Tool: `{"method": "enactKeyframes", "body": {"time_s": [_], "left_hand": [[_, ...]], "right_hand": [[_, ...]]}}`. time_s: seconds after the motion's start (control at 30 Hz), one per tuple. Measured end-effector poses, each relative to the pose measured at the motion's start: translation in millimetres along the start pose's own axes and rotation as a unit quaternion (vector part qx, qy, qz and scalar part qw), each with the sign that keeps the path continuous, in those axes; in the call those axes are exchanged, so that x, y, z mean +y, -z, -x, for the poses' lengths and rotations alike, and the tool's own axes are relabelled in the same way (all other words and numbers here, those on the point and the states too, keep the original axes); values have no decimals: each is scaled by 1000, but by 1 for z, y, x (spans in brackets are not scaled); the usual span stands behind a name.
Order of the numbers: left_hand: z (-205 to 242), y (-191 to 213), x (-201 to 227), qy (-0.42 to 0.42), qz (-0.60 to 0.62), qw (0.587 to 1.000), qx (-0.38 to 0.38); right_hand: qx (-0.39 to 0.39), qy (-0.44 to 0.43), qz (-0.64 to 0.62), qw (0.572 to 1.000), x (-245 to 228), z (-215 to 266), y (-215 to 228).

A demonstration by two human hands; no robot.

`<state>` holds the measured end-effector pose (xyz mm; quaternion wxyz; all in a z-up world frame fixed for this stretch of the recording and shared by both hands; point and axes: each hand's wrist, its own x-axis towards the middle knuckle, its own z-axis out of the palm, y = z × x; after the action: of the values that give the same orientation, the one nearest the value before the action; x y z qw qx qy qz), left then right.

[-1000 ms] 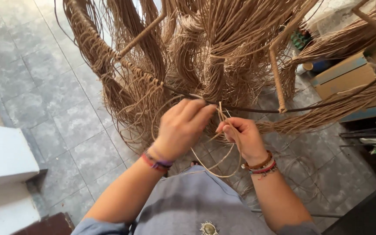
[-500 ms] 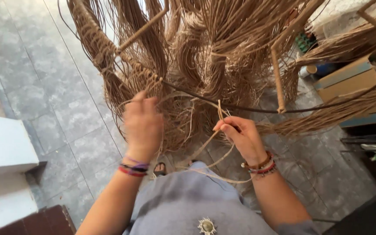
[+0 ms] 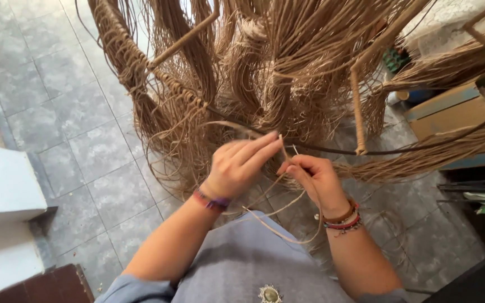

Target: The person is weaving and tying long strands of natural fiber onto a large circular frame to assemble a decorative furniture piece, while inspecting the work for consistency.

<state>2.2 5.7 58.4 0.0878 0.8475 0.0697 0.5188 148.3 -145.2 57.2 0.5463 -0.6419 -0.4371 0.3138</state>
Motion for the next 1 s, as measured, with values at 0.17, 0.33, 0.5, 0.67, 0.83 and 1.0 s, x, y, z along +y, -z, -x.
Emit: {"method": "enactKeyframes", "body": {"time_s": [0.17, 0.33, 0.5, 0.67, 0.83, 1.0], "left_hand": [[61, 19, -7, 134, -28, 981, -134], [70, 27, -19, 178, -130, 879, -423], [-5, 18, -1, 186, 221, 895, -340], [87, 47, -57, 220, -94, 847, -475], [-8, 43, -11, 258, -5, 881, -396], [12, 3, -18, 183, 41, 913, -361]], "right_hand": [[-22, -31, -21, 999, -11, -1, -1], [-23, -27, 22, 999, -3, -4, -2], [-36, 9, 23, 999, 4, -5, -5], [-18, -6, 3, 1000, 5, 0, -3], [-15, -8, -6, 1000, 4, 0, -12], [-6, -18, -24, 1000, 2, -1, -18]]}}
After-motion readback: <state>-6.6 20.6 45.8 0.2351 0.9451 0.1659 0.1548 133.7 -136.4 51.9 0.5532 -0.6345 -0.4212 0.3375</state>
